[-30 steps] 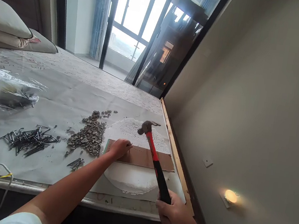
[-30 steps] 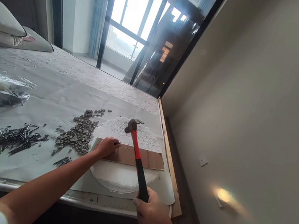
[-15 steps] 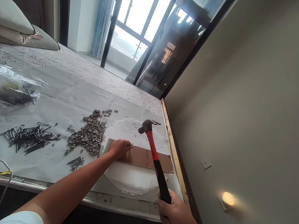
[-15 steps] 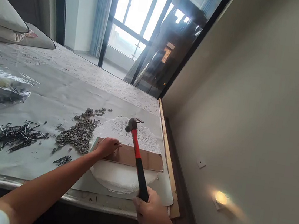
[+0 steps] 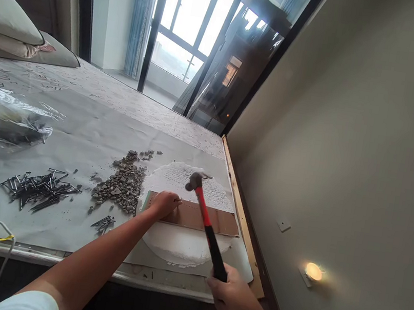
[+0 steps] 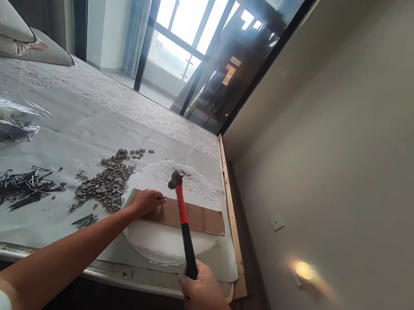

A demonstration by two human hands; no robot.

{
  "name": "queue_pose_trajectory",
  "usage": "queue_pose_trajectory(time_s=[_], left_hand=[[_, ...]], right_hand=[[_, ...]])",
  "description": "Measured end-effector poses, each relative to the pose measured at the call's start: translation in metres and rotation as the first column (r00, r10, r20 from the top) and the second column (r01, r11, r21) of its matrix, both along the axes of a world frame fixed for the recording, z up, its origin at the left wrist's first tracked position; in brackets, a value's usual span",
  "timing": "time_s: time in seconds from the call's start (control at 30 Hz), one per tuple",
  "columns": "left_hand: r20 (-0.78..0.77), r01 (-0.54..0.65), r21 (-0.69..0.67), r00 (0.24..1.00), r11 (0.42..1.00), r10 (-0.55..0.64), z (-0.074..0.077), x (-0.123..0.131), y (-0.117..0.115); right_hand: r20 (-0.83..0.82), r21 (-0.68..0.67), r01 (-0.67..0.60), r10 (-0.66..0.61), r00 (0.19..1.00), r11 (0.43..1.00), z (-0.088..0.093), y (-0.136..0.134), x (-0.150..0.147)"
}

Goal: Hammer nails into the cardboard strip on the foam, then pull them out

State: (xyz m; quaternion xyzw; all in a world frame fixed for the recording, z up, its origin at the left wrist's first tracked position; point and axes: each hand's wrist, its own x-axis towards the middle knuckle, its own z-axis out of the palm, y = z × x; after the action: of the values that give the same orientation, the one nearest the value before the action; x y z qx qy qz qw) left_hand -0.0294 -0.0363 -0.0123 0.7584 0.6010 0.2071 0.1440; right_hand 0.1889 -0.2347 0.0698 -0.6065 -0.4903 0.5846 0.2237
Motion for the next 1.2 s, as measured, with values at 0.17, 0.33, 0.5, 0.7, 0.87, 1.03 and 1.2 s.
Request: queue_pose_trajectory(time_s=[0.17,0.33,0.5,0.7,0.87,1.03,1.2], left_hand=[[0.045,0.000,-0.032,0.999,0.999,0.001,-0.001,0.000,0.000],[0.289,0.017,-0.004,0.957,1.000,-0.015,0.004,-0.009,0.001],[0.669,-0.048,-0.096,0.736,0.994,0.100,0.009,-0.019,0.004],[0.953,0.032,-0.142,0.275,0.989,0.128,0.015,-0.033,0.007],[0.974,-0.105,-0.118,0.179,0.988,0.135,0.029,-0.066,0.000],[0.855,-0.349,-0.109,0.444,0.931,0.267,0.031,-0.117,-0.016],[0.255,-0.454,-0.086,0.850,0.887,0.460,0.017,-0.171,-0.030]], right_hand=[[-0.031,-0.023,-0.035,0.034,0.999,0.999,-0.001,-0.002,0.002],[-0.062,0.012,-0.028,0.029,0.998,1.000,0.006,-0.003,0.006],[0.048,-0.090,-0.056,0.060,0.997,0.994,-0.011,-0.001,-0.006],[-0.031,-0.033,-0.053,0.052,0.998,0.998,-0.022,-0.005,-0.001],[-0.030,0.016,-0.037,0.037,0.999,0.999,-0.029,-0.005,-0.001],[-0.012,-0.019,-0.090,0.090,0.996,0.996,-0.030,-0.001,-0.003],[-0.107,0.011,-0.041,0.042,0.993,0.999,-0.027,-0.022,0.007]])
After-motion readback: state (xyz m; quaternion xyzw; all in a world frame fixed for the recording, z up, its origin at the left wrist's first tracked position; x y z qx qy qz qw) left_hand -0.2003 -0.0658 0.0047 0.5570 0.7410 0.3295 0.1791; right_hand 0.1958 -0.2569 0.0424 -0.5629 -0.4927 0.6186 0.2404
